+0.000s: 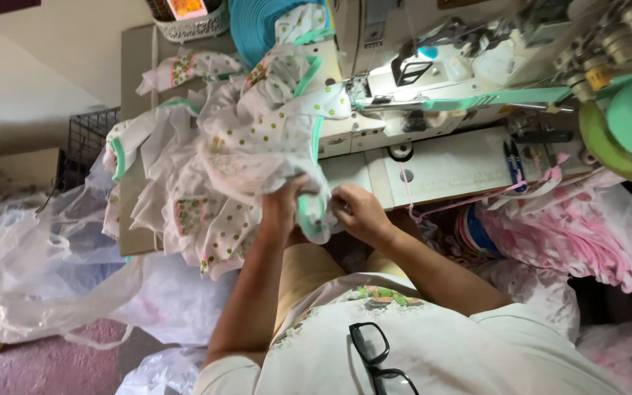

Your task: Sorting and unfolding patterned fabric pieces on a sewing machine table

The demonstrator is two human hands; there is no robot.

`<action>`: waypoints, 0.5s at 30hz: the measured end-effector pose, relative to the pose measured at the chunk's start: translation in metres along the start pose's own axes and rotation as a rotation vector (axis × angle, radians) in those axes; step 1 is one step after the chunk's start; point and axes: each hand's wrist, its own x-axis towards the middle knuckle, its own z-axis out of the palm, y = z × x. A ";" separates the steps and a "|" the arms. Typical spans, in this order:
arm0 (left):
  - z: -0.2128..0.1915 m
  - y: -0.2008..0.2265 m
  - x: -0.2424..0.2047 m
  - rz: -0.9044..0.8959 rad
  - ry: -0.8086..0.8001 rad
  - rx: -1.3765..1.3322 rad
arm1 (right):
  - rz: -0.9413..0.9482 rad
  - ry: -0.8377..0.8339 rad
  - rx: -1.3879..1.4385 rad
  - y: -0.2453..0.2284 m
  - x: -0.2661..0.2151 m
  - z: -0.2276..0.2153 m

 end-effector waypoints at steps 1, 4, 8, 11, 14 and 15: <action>0.022 0.034 0.017 -0.406 0.084 -0.420 | 0.133 -0.006 0.153 0.014 0.001 0.004; 0.047 -0.066 0.114 -0.016 -0.175 0.120 | 0.292 0.006 0.847 0.031 0.010 -0.004; 0.051 0.041 0.089 0.282 -0.401 0.909 | 0.384 -0.121 1.065 0.012 0.016 -0.030; 0.048 0.028 0.096 0.656 -0.413 1.005 | 0.400 -0.148 0.873 0.007 0.018 -0.018; 0.052 0.034 0.097 0.774 -0.267 1.062 | 0.260 -0.094 0.273 0.016 0.019 0.004; 0.052 0.040 0.098 0.819 -0.185 1.120 | 0.263 -0.104 0.395 0.031 0.014 0.019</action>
